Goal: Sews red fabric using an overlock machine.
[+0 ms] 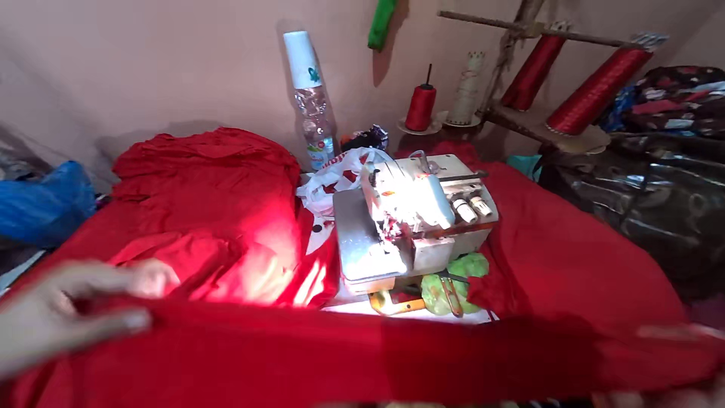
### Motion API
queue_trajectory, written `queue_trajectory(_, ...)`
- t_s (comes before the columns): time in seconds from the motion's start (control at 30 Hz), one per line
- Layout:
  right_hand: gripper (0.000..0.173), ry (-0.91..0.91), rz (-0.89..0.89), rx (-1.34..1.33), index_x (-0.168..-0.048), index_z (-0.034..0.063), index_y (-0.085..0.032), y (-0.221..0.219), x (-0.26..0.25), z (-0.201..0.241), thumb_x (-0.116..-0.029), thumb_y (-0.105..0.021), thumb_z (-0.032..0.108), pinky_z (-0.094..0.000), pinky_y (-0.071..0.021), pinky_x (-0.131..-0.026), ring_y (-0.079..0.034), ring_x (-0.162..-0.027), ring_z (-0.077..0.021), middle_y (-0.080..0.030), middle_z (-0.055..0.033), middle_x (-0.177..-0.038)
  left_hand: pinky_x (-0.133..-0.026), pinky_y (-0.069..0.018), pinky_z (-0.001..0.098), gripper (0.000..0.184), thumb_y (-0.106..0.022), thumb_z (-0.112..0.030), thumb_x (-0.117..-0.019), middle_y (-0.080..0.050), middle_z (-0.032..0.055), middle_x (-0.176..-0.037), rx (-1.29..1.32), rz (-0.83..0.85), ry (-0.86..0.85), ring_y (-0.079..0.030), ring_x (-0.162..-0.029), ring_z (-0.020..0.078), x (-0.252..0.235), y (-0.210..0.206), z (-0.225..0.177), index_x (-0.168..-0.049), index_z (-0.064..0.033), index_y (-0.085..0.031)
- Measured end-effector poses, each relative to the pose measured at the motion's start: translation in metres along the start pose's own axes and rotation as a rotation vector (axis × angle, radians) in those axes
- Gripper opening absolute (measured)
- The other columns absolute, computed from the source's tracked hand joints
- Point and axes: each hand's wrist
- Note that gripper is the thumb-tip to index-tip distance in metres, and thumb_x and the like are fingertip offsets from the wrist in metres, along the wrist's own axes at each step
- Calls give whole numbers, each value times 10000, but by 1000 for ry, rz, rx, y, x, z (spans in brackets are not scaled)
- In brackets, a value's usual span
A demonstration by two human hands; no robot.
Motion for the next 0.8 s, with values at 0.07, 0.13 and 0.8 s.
queue_trajectory(0.07,348,-18,186,-81,-1038,275,-713,-41,17,6,-1088,-406,118,-153,-554,-888,-679,-966,67,-737,218,-1010,-707,-546,165,59,-655,-135,-905,-690,-85,-830,-193,-397,123,-647,-775,-35,-24,56,-11,-871,-100,-688)
queue_trajectory(0.13,183,-95,439,-279,-1144,257,-700,-98,43,15,-1053,-549,206,-120,-539,-882,-650,-1019,79,-717,197,-1113,-821,-549,200,260,-655,-247,-978,-657,-5,-965,-456,-738,162,-640,-879,-6,-57,100,-4,-1092,-16,-621)
queue_trajectory(0.8,395,-315,1396,-550,-1134,-73,-594,-213,147,69,-881,-787,163,-127,-469,-639,-562,-661,9,-652,-44,-785,-706,-521,127,251,-798,-123,-818,-710,95,-753,-225,-823,127,-644,-717,-17,63,-192,-47,-748,75,-661)
Point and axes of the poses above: each hand's wrist, its own x-axis away from the middle knuckle, its own y-axis out of the back of the hand, z = x × y
